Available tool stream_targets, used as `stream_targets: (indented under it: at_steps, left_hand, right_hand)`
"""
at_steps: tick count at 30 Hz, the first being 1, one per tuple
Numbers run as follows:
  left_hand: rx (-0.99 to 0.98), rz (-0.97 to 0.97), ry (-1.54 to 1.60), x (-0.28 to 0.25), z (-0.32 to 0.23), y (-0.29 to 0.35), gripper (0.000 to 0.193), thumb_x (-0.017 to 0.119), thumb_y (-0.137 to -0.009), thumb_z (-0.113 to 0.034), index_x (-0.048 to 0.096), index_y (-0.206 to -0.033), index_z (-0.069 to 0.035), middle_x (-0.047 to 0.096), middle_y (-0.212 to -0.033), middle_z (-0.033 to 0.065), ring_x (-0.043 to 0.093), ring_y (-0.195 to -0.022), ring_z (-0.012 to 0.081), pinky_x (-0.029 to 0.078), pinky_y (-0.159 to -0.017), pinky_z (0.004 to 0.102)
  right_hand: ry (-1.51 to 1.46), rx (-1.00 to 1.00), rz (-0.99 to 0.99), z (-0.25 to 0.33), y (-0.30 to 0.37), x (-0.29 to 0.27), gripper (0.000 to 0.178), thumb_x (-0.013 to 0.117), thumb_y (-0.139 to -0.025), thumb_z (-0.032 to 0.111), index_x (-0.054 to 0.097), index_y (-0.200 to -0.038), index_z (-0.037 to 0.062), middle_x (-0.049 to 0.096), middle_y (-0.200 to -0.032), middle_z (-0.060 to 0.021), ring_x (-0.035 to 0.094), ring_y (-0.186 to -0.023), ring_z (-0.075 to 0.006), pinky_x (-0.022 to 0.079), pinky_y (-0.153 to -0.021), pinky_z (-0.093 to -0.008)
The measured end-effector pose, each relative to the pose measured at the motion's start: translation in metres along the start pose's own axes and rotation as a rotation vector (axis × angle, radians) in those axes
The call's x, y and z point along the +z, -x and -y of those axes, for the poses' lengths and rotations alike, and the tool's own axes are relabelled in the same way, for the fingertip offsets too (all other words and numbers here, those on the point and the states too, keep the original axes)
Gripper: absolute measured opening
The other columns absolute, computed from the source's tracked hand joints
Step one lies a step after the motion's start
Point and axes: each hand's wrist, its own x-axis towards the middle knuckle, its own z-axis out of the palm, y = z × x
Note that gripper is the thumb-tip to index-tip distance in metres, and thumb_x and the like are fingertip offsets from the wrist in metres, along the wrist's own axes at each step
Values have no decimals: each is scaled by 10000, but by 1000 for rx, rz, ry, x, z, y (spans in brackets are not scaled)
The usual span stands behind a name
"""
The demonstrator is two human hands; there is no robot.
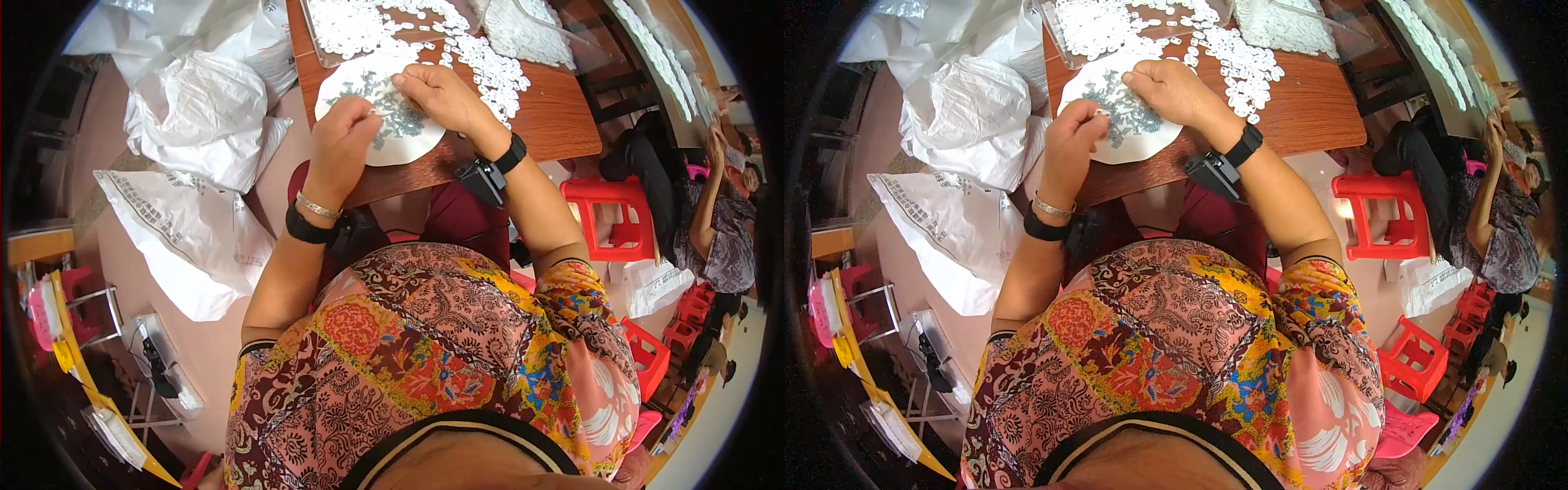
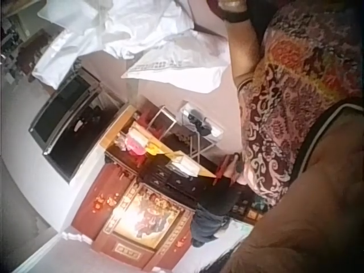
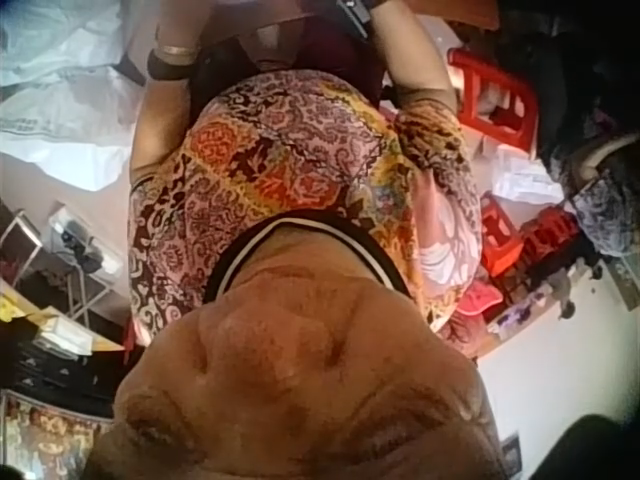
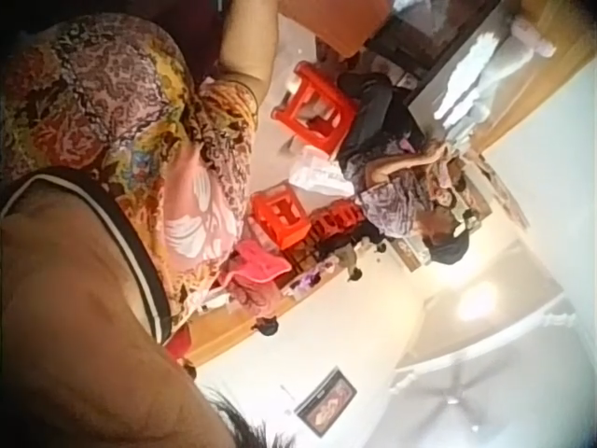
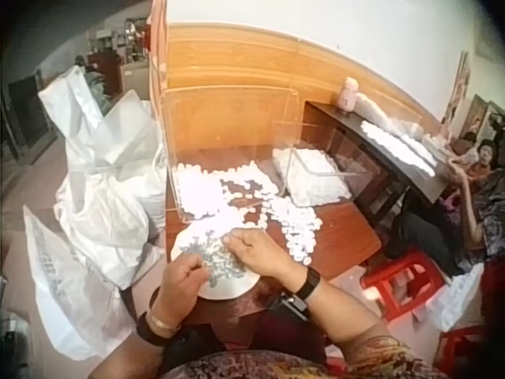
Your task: The recorder is manually inserting small metal pins into white plastic housing components at a workbench.
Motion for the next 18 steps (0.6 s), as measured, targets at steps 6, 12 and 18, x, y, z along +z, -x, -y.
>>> stream_targets:
  at_steps: [6, 12, 18]
  left_hand:
    - [313, 28, -173, 11, -8, -11, 111, 551, -813, -87, 557, -822, 23, 532, -738, 92, 515, -645, 178, 419, -611, 303]
    - [29, 89, 138, 6, 8, -8, 105, 545, -820, -91, 573, -813, 10, 544, -698, 47, 491, -610, 110, 394, -569, 249]
    - [-211, 93, 542, 3, 6, -8, 130, 540, -846, -137, 589, -766, -46, 541, -650, -7, 473, -579, 60, 358, -538, 194]
  right_hand:
    - [-32, -15, 70, 26, 11, 7, 349, 484, -947, 253, 480, -663, 51, 407, -578, 56, 341, -553, -46, 305, -498, -233]
    - [-100, -7, 101, 26, 14, 13, 283, 476, -954, 230, 509, -745, 43, 436, -623, 57, 368, -589, -35, 330, -529, -216]
    - [-102, -16, 56, 25, 18, 16, 187, 509, -941, 173, 531, -824, 30, 491, -711, 40, 421, -669, -39, 374, -605, -204]
